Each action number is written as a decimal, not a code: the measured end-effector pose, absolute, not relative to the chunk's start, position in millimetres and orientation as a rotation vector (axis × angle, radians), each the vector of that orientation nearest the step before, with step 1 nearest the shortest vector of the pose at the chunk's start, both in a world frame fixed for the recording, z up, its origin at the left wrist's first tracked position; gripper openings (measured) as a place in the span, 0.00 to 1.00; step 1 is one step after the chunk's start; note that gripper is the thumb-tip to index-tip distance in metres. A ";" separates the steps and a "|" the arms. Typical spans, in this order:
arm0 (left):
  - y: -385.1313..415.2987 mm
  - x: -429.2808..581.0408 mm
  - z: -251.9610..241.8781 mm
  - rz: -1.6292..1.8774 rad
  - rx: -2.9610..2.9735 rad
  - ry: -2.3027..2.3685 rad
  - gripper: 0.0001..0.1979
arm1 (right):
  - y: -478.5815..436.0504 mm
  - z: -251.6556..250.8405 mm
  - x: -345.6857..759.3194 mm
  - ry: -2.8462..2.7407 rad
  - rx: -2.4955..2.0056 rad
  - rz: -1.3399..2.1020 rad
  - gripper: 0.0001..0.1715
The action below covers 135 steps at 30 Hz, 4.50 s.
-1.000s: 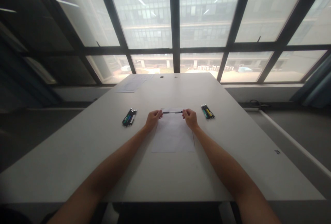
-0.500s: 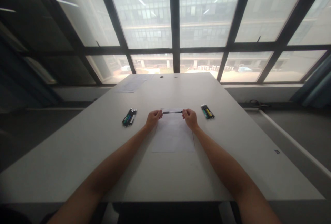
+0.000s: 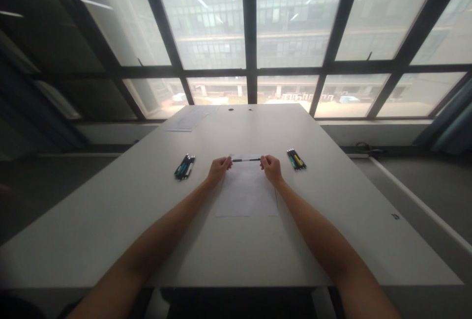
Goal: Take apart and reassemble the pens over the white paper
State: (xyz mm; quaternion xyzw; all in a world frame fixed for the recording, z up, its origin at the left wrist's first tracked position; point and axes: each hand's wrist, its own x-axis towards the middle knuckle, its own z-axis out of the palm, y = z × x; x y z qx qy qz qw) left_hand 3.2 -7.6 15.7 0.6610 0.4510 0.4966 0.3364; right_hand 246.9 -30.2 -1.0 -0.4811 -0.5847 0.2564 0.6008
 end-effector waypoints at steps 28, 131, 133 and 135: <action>-14.4 7.0 21.7 1.270 1.745 1.117 0.19 | -29.3 -1.3 243.0 -1.404 -1.100 0.656 0.18; -15.6 9.6 17.1 1.204 2.056 1.131 0.13 | -30.5 -1.1 244.1 -1.318 -1.019 0.651 0.20; -15.6 9.3 16.9 1.219 2.056 1.146 0.11 | -31.2 -0.1 244.0 -1.319 -1.019 0.654 0.19; -14.6 9.1 16.4 1.218 2.056 1.164 0.11 | -31.5 0.5 244.0 -1.318 -1.016 0.660 0.19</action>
